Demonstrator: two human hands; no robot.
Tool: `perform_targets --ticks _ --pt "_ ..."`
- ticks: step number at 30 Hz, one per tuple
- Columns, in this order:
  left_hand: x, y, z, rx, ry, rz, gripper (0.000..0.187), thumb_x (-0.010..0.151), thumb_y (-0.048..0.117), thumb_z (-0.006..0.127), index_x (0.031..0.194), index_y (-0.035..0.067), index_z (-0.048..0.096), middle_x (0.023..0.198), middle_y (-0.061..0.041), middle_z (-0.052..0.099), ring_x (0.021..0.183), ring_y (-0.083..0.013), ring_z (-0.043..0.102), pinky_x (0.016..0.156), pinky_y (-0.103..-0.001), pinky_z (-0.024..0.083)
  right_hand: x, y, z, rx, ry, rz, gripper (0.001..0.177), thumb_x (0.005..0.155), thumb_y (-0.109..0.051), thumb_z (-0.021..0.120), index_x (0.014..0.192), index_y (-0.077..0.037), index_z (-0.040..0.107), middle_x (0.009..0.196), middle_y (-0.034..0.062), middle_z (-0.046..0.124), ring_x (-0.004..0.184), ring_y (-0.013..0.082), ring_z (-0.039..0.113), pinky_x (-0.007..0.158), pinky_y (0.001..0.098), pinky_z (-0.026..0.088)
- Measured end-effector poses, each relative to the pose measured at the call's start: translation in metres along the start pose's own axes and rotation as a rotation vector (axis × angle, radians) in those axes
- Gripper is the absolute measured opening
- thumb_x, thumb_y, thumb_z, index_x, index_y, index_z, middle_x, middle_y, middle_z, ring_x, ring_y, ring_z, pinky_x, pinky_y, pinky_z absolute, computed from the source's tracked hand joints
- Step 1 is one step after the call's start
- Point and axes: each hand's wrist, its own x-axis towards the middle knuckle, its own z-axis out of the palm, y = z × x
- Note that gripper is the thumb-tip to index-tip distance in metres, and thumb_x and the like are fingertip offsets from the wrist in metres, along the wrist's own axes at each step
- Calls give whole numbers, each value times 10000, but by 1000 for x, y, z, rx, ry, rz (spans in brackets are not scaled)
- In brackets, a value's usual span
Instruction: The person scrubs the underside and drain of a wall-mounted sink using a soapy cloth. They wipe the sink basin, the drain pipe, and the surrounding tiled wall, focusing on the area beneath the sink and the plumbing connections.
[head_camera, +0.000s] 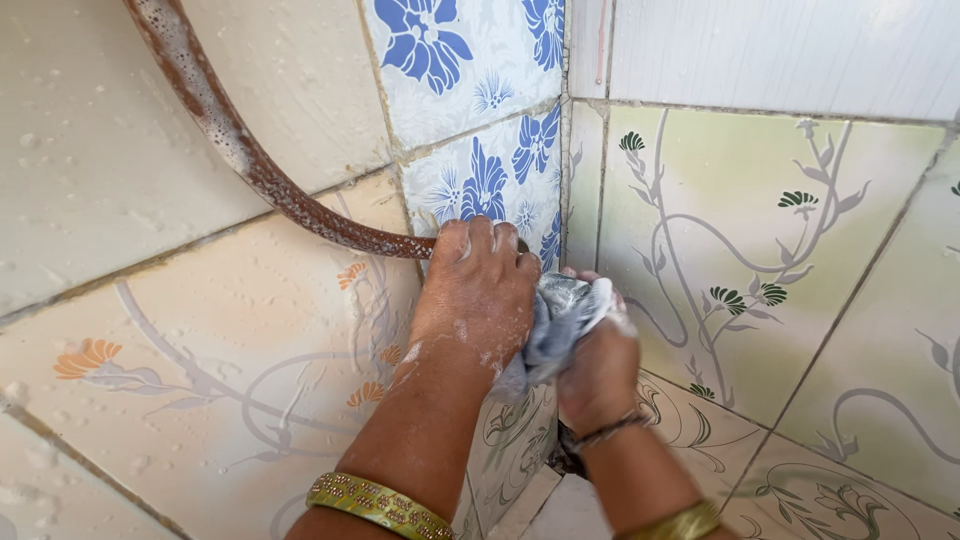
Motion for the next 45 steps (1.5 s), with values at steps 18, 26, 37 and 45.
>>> perform_targets --ticks 18,26,37,45 --pt "-3 0 1 14 -9 15 358 955 242 519 1286 150 621 1221 -86 560 1217 -268 440 1011 -471 268 -3 0 1 225 -36 131 399 1036 -123 223 1283 -81 533 1071 158 615 766 156 605 625 265 571" --pt "-3 -1 -3 -5 -31 25 343 931 252 551 1244 187 674 1250 -66 548 1242 -256 423 1031 -467 256 -3 -2 3 121 -48 94 310 1059 -176 275 1223 -77 519 1135 132 632 882 206 696 781 376 623" --pt "-5 -2 -8 -16 -35 17 285 955 256 541 1140 183 745 1284 -84 547 1258 -278 416 1059 -478 243 42 5 -36 -146 -39 10 359 1047 -136 369 1274 -69 639 1124 176 705 994 266 659 827 417 566" --pt "-10 2 -22 -35 -127 1 314 955 257 552 1205 171 723 1374 -97 507 1327 -296 367 1081 -485 215 70 -47 -129 -1089 -177 241 364 1082 -307 540 1324 -76 682 929 198 651 807 346 584 823 519 551"
